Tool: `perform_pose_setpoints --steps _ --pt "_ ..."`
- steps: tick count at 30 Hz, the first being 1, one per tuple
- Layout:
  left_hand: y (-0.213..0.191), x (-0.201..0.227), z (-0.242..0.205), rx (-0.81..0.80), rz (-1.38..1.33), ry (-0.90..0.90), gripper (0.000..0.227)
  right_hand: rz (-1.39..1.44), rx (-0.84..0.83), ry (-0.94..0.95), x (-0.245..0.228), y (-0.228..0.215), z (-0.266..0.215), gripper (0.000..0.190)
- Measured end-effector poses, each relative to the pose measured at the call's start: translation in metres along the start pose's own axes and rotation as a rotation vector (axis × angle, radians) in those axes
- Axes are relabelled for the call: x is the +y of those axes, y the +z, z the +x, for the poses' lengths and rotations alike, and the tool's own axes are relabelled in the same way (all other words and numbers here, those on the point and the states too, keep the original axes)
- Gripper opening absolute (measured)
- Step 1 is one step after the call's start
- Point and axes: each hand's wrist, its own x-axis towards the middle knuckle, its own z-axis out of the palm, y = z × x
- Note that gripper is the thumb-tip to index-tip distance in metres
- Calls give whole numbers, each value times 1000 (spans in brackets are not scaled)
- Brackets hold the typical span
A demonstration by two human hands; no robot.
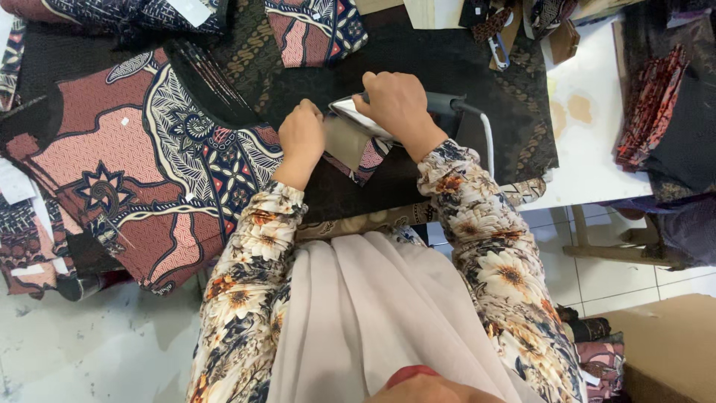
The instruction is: The person irons a patterned garment on a table using a steam iron. They repeatedly place a small brown paper on the fabric, press it with the iron, and then remove it. The person also smooths the fabric by hand between ironing passes.
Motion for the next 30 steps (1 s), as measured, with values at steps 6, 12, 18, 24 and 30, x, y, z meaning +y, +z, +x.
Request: perform_pose_setpoints --steps 6,12,18,24,30 --pt "-2 4 -11 104 -33 33 12 -8 38 -30 -2 -2 -3 38" --pt "-7 12 -15 192 -15 103 8 -2 95 -65 -2 1 -8 38" --pt "-8 14 -20 231 1 204 10 4 44 -60 -3 -1 -8 39" --pt "6 7 -26 173 254 400 22 -34 18 37 -8 -1 -12 38" --pt "25 15 -37 105 485 454 26 28 153 41 -12 12 11 38"
